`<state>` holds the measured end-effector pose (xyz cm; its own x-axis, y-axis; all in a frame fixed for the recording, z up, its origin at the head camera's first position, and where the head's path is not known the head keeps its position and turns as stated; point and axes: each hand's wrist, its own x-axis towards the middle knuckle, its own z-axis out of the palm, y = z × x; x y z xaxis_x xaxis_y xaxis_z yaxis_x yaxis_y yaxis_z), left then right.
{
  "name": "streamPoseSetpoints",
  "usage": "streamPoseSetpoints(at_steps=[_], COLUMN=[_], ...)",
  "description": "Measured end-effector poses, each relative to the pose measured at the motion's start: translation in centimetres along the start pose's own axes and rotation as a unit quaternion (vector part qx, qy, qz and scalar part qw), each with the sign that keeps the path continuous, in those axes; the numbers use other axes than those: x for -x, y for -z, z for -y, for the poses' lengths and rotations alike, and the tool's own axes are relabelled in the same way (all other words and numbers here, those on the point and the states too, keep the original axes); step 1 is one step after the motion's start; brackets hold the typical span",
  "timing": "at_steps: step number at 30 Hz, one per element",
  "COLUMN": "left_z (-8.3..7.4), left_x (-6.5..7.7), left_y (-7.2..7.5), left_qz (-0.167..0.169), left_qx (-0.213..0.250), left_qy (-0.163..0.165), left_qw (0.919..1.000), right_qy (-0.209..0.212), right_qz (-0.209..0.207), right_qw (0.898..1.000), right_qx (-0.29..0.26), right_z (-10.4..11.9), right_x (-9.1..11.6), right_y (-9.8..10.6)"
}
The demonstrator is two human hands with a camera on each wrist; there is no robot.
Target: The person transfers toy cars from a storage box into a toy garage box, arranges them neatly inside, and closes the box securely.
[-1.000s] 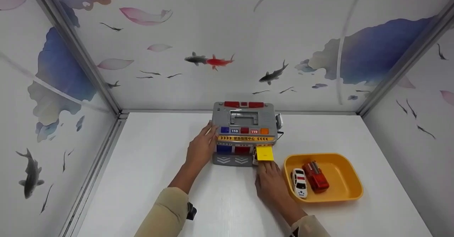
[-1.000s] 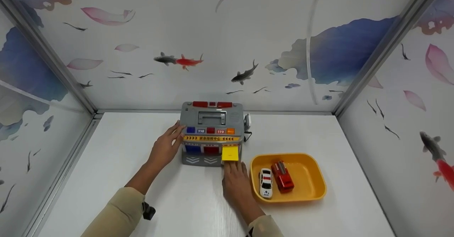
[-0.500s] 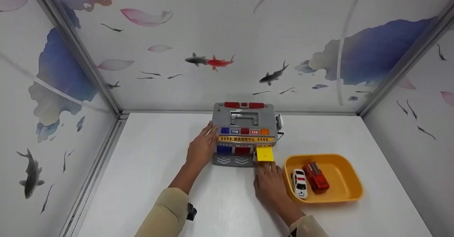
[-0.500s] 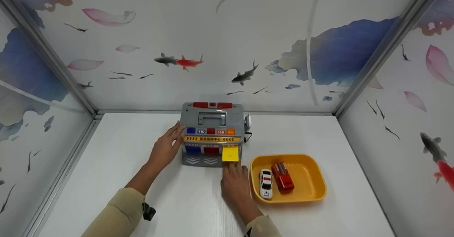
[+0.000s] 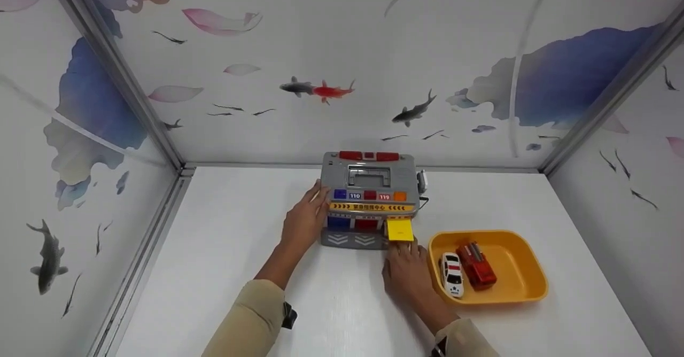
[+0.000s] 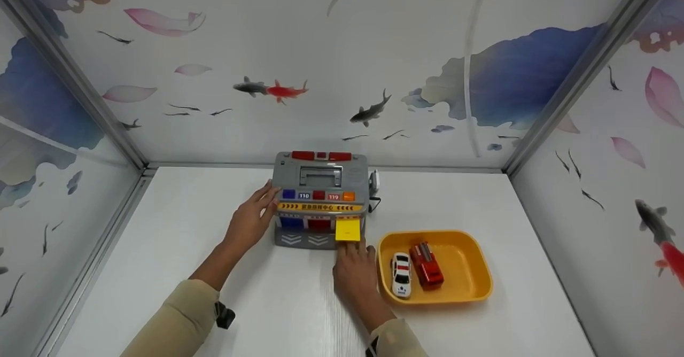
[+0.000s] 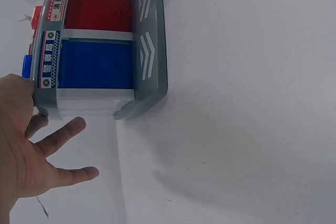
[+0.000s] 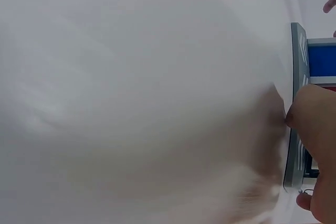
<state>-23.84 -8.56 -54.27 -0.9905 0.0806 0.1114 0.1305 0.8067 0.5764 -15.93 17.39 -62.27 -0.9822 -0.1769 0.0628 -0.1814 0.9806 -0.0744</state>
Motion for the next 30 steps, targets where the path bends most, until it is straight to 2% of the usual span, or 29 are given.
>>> streamPoseSetpoints(at_steps=[10, 16, 23, 30], left_z=[-0.4, -0.6, -0.5, -0.1], left_x=[-0.3, -0.4, -0.2, 0.0], left_y=[0.6, 0.5, 0.3, 0.2], left_qz=[0.005, 0.011, 0.003, 0.006], left_qx=[-0.009, 0.003, -0.006, 0.0], left_qy=[0.011, 0.004, 0.003, 0.005], left_qw=[0.9999, 0.9999, 1.0, 1.0], right_qy=[-0.009, -0.031, -0.04, -0.017], right_qz=[0.023, 0.023, 0.04, 0.023], right_qw=[0.999, 0.998, 0.997, 0.999], right_qx=[-0.037, -0.058, -0.048, -0.046], right_z=[0.0, -0.3, -0.2, -0.2], right_x=[-1.2, -1.7, -1.8, -0.9], right_y=[1.0, 1.3, 1.1, 0.9])
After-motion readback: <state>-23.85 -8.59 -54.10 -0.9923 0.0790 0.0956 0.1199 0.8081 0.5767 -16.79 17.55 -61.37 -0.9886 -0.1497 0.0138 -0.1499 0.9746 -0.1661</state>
